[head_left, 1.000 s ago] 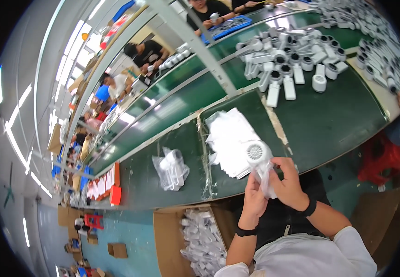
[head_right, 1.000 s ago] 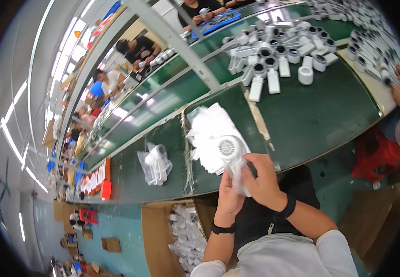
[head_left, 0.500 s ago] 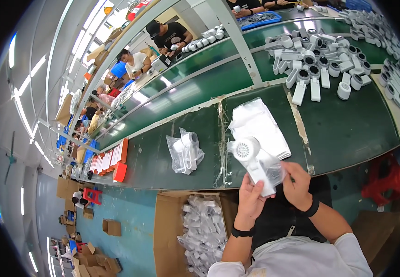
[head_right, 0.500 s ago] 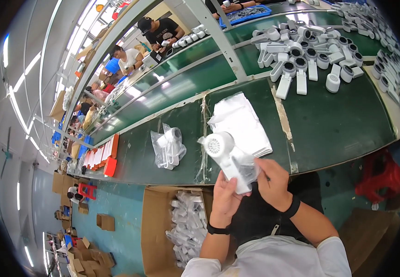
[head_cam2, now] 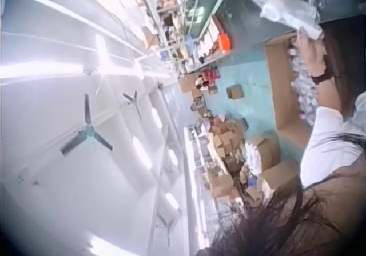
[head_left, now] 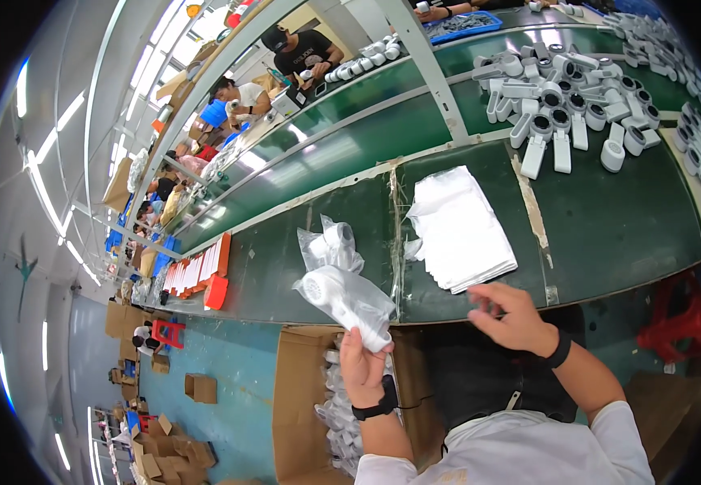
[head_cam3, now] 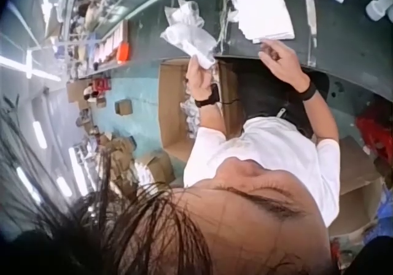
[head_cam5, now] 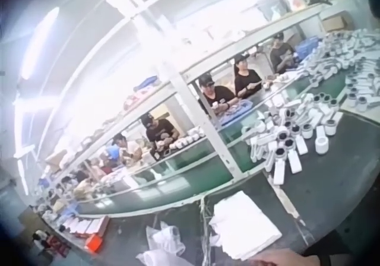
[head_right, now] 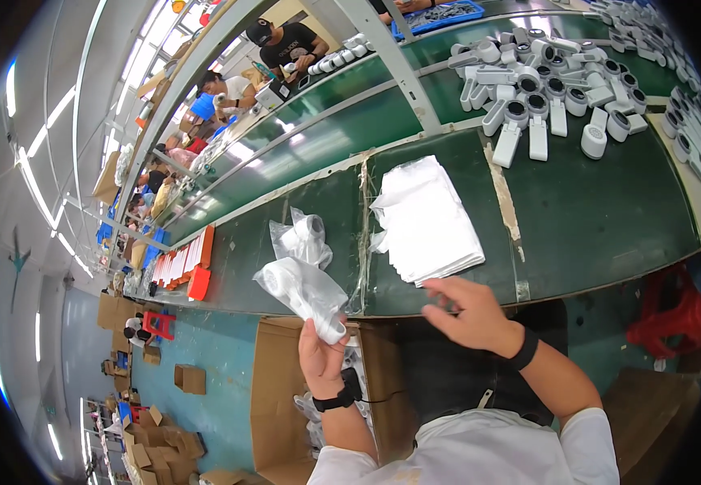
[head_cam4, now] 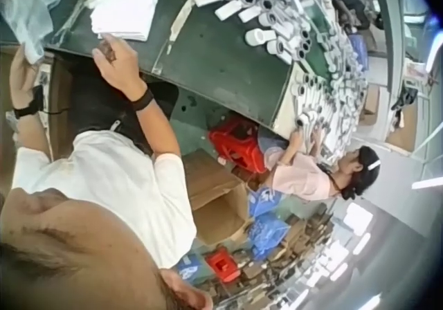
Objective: The person picks up a handheld fan, slides it into a plastic bag, and places the bagged fan into a cardboard box, repeating the process for several fans.
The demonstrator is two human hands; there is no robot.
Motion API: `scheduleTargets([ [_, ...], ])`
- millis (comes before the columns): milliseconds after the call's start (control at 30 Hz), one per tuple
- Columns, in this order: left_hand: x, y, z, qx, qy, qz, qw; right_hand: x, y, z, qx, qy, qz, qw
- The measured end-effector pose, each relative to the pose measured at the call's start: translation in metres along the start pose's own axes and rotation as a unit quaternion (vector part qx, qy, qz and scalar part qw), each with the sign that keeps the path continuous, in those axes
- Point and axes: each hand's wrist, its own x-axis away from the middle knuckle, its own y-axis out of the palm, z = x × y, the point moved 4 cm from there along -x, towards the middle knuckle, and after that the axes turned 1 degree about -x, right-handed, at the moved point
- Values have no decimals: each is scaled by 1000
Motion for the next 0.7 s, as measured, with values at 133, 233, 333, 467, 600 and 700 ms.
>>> scheduleTargets([
  [133,2,23,-34,133,-89,-112,981,-18,29,-31,-38,-9,-39,998],
  [233,3,25,-56,130,-113,-158,972,-31,40,-37,-59,4,-28,998],
  [333,5,36,-67,126,-140,-162,968,-30,42,-18,-180,127,-48,974],
  [467,3,46,-66,180,-143,-155,961,-27,29,-18,-75,3,125,989],
  [600,3,51,-63,167,-122,-108,972,-16,27,-14,-18,-3,135,991],
  [700,0,51,-63,144,-99,-101,979,-10,28,-13,-35,16,147,988],
])
